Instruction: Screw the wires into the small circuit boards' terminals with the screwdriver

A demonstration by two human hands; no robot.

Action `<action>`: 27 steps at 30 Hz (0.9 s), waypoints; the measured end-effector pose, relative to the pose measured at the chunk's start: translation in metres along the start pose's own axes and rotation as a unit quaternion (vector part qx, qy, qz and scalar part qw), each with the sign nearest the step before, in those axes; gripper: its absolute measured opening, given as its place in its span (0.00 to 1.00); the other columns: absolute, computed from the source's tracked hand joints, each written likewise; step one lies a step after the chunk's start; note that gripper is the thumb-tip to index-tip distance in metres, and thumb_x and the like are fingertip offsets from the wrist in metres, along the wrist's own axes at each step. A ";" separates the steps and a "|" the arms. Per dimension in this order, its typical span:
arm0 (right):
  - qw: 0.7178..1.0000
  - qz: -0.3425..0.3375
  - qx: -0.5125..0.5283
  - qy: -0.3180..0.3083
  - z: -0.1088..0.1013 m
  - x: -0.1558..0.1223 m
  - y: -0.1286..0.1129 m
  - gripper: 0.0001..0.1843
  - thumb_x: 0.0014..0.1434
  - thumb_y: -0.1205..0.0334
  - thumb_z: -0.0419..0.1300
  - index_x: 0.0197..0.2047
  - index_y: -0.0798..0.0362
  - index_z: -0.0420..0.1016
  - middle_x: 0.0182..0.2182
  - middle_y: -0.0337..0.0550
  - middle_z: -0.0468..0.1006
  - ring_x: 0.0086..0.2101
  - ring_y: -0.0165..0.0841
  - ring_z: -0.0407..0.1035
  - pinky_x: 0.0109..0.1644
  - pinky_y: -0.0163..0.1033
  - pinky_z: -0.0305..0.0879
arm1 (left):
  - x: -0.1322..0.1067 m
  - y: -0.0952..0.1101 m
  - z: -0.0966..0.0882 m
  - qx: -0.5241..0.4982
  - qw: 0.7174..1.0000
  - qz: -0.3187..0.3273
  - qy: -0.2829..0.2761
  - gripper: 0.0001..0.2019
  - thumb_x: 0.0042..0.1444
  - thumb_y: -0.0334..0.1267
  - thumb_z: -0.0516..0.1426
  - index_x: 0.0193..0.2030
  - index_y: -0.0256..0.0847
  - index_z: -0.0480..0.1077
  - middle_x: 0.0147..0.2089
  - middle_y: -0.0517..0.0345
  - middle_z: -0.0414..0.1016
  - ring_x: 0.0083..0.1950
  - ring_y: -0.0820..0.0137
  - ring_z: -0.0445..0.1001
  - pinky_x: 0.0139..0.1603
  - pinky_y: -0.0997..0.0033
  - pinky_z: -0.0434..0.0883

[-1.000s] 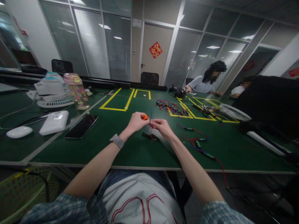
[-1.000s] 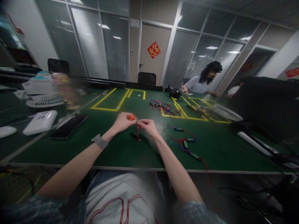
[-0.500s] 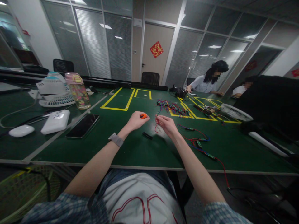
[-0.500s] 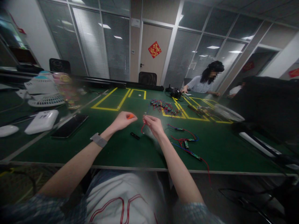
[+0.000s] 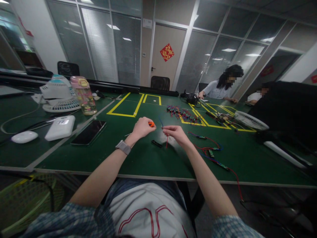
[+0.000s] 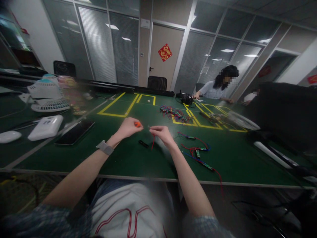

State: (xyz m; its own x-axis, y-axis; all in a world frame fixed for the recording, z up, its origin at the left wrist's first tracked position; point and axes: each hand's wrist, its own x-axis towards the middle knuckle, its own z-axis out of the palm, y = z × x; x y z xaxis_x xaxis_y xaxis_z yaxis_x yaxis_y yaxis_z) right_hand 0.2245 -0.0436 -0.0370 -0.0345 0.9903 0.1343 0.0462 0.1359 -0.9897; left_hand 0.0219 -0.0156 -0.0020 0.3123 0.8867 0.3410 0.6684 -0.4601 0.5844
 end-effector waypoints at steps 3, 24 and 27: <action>0.994 0.000 -0.092 -0.052 0.001 -0.004 -0.003 0.16 0.41 0.60 0.73 0.33 0.60 0.83 0.21 0.41 0.79 0.22 0.27 0.68 0.29 0.33 0.64 | -0.001 0.001 -0.004 0.044 0.999 -0.029 0.003 0.06 0.49 0.37 0.62 0.31 0.39 0.80 0.33 0.53 0.80 0.33 0.67 0.74 0.33 0.71 0.65; 0.890 -0.078 -0.426 -0.143 0.024 -0.018 -0.010 0.05 0.51 0.67 0.68 0.33 0.55 0.86 0.28 0.45 0.84 0.28 0.32 0.75 0.32 0.33 0.64 | 0.005 -0.014 -0.009 0.083 0.994 -0.071 0.020 0.08 0.51 0.41 0.61 0.33 0.41 0.79 0.35 0.50 0.80 0.34 0.63 0.75 0.34 0.69 0.67; 0.884 -0.086 -0.437 -0.143 0.023 -0.017 -0.010 0.08 0.51 0.70 0.67 0.35 0.55 0.86 0.28 0.45 0.84 0.28 0.33 0.75 0.32 0.33 0.65 | 0.005 -0.014 -0.010 0.061 0.996 -0.060 -0.010 0.03 0.46 0.37 0.64 0.28 0.42 0.78 0.33 0.54 0.80 0.33 0.65 0.75 0.34 0.71 0.66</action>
State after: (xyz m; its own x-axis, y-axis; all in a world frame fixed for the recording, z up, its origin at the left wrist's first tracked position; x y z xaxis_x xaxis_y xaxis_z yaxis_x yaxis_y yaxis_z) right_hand 0.2015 -0.0626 -0.0304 -0.3615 0.9222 0.1372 0.7654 0.3776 -0.5211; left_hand 0.0075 -0.0053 -0.0012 0.2381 0.9364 0.2579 0.7790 -0.3427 0.5250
